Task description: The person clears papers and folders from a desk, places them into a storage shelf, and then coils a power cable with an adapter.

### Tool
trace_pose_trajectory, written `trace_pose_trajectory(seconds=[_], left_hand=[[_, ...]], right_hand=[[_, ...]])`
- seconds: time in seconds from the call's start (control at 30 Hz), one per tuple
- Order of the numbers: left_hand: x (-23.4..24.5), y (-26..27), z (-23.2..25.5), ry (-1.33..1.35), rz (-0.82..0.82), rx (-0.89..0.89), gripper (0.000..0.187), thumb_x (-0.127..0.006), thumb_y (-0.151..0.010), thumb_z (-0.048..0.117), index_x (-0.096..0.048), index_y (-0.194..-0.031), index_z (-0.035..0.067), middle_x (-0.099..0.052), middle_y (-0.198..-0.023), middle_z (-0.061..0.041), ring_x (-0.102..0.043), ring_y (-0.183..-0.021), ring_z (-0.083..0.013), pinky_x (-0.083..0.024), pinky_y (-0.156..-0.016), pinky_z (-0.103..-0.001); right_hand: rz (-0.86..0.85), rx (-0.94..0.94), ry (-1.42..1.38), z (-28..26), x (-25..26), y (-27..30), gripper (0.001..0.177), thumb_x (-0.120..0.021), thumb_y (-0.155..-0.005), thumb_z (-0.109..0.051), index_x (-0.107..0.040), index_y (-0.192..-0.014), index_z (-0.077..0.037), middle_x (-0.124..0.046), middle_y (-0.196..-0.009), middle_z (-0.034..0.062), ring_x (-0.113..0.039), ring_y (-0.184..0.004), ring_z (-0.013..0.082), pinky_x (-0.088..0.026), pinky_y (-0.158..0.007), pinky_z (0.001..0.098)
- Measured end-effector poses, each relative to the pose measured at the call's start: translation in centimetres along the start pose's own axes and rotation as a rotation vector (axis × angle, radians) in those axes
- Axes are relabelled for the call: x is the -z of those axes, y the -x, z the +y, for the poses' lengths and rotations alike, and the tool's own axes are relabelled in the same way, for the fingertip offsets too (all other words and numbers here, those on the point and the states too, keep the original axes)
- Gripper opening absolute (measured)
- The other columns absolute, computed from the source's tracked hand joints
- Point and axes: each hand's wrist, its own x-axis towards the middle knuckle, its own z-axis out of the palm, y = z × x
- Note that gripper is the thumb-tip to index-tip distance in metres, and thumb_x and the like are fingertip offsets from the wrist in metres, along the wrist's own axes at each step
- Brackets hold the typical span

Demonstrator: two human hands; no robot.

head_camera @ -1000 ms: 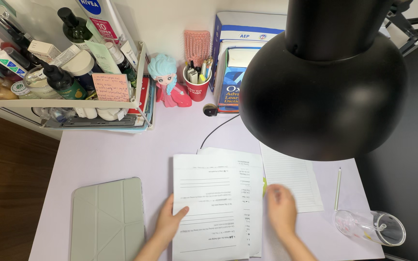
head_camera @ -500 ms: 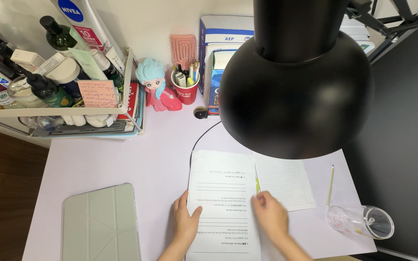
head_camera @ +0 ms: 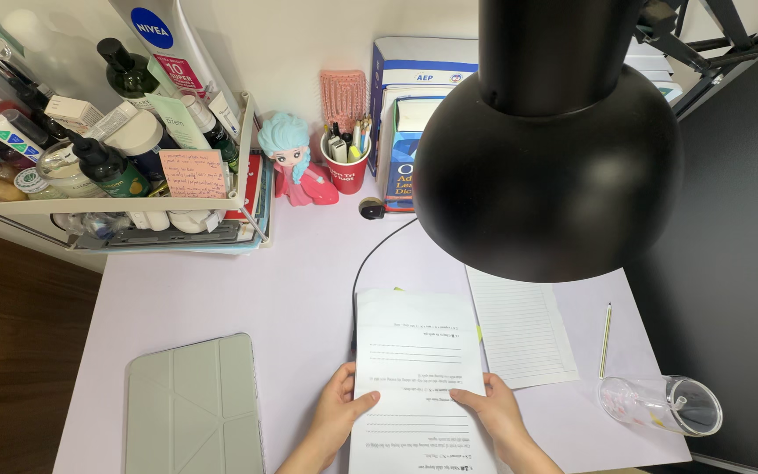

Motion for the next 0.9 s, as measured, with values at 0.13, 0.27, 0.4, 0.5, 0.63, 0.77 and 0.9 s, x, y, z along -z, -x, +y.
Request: trace_pose_trajectory(seconds=[0.13,0.27,0.4,0.5,0.63,0.77,0.9], left_hand=[[0.7,1.8,1.9,0.050,-0.065,-0.038,0.041,-0.062,-0.096,0.010,-0.045,-0.133,0.013,-0.076,-0.112,-0.014,-0.074,-0.107,-0.0201,-0.059,-0.090,-0.033],[1.4,1.5,2.5,0.101,-0.105,-0.347,0.031,-0.059,-0.096,0.009,-0.048,-0.125,0.008,-0.076,-0.108,-0.016,-0.072,-0.105,-0.0202,-0.059,-0.091,-0.035],[2.9,2.1,3.2,-0.081,-0.044,-0.692,0.026,-0.065,-0.096,0.011,-0.054,-0.119,0.005,-0.075,-0.109,-0.012,-0.068,-0.108,-0.0192,-0.053,-0.096,-0.034],[3.7,2.7,3.7,-0.152,-0.012,-0.705,0.022,-0.064,-0.096,0.014,-0.059,-0.116,0.007,-0.076,-0.110,-0.008,-0.071,-0.108,-0.0183,-0.054,-0.095,-0.034],[4.3,2.3,3.3,-0.261,-0.069,-0.787,0.026,-0.069,-0.090,0.013,-0.063,-0.115,0.008,-0.076,-0.120,-0.007,-0.075,-0.106,-0.0177,-0.061,-0.090,-0.033],[4.6,1.1,2.9,-0.074,-0.102,-0.449,0.025,-0.065,-0.088,0.010,-0.070,-0.112,0.008,-0.074,-0.129,-0.006,-0.075,-0.106,-0.0187,-0.064,-0.084,-0.034],[5.5,0.7,2.8,-0.104,-0.207,-0.707,0.025,-0.070,-0.085,0.004,-0.074,-0.110,0.005,-0.077,-0.123,-0.010,-0.075,-0.107,-0.0186,-0.062,-0.089,-0.031]], right_hand=[[0.104,0.247,-0.071,-1.9,-0.2,3.3,0.034,-0.078,-0.084,-0.011,-0.063,-0.112,0.001,-0.076,-0.096,0.0199,-0.078,-0.086,0.0303,-0.062,-0.076,0.0385],[0.162,0.493,-0.228,-3.4,-0.7,5.7,0.031,-0.075,-0.082,-0.003,-0.062,-0.110,0.003,-0.076,-0.101,0.0178,-0.074,-0.095,0.0232,-0.059,-0.083,0.0353],[0.170,0.717,-0.322,-3.5,-0.7,5.7,0.037,-0.077,-0.080,-0.002,-0.062,-0.114,0.002,-0.072,-0.110,0.0140,-0.068,-0.108,0.0195,-0.055,-0.093,0.0315],[0.164,0.783,-0.226,-2.8,-0.8,4.9,0.033,-0.077,-0.081,-0.004,-0.064,-0.111,-0.001,-0.074,-0.109,0.0130,-0.070,-0.109,0.0198,-0.057,-0.094,0.0316],[-0.123,0.601,-0.397,-1.9,-0.1,4.6,0.021,-0.060,-0.093,-0.014,-0.067,-0.111,-0.005,-0.076,-0.109,0.0117,-0.073,-0.095,0.0209,-0.061,-0.080,0.0332],[0.000,0.532,-0.129,-1.8,-0.9,4.1,0.020,-0.068,-0.087,-0.011,-0.070,-0.107,-0.006,-0.078,-0.102,0.0138,-0.079,-0.088,0.0224,-0.066,-0.072,0.0339],[-0.119,0.676,-0.124,-1.2,0.4,2.6,0.022,-0.070,-0.088,-0.011,-0.075,-0.109,-0.006,-0.078,-0.103,0.0121,-0.077,-0.090,0.0201,-0.063,-0.077,0.0300]])
